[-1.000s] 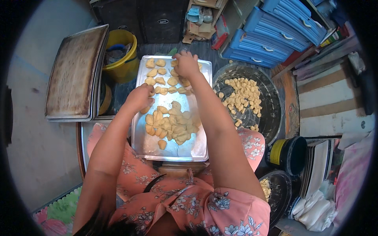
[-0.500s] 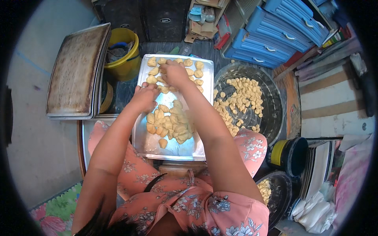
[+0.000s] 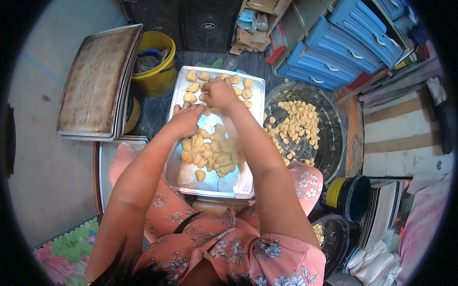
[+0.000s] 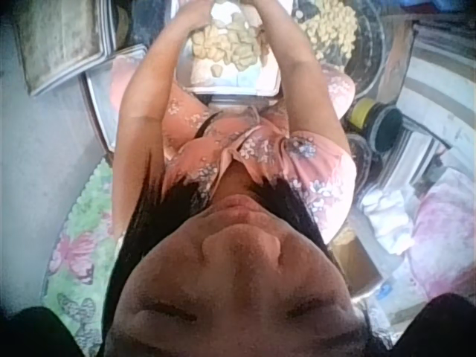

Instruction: Placing shaped dough pieces onto baking trays.

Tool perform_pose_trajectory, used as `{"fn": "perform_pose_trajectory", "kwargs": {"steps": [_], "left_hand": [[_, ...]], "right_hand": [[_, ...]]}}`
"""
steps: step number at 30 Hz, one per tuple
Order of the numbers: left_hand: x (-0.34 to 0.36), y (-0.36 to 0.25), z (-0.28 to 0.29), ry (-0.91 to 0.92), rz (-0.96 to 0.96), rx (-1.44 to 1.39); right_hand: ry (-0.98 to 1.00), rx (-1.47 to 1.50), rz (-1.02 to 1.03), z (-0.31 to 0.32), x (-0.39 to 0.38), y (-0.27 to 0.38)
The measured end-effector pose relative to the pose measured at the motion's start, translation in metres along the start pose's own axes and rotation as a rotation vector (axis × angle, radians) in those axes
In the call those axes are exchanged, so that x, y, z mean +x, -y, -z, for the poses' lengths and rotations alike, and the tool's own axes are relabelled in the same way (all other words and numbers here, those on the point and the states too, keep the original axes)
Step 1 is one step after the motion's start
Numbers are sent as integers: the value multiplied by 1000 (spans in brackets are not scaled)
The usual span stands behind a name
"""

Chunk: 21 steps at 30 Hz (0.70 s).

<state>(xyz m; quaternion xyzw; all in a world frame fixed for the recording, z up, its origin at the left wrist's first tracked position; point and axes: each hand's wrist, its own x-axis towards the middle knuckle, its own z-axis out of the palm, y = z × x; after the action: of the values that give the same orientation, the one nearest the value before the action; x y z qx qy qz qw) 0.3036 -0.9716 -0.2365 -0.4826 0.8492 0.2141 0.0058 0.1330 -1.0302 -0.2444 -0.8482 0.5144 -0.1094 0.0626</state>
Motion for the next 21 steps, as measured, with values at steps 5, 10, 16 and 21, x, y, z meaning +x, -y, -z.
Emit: {"fn": "perform_pose_trajectory", "kwargs": {"steps": [5, 10, 16, 21], "left_hand": [[1, -3, 2, 99, -7, 130], [3, -3, -4, 53, -11, 137], [6, -4, -4, 35, -13, 121], [4, -4, 9, 29, -8, 79]], "right_hand": [[-147, 0, -67, -10, 16, -10], [-39, -4, -131, -4, 18, -14], [-231, 67, -175, -9, 37, -16], [-30, -100, -153, -4, 53, -26]]}}
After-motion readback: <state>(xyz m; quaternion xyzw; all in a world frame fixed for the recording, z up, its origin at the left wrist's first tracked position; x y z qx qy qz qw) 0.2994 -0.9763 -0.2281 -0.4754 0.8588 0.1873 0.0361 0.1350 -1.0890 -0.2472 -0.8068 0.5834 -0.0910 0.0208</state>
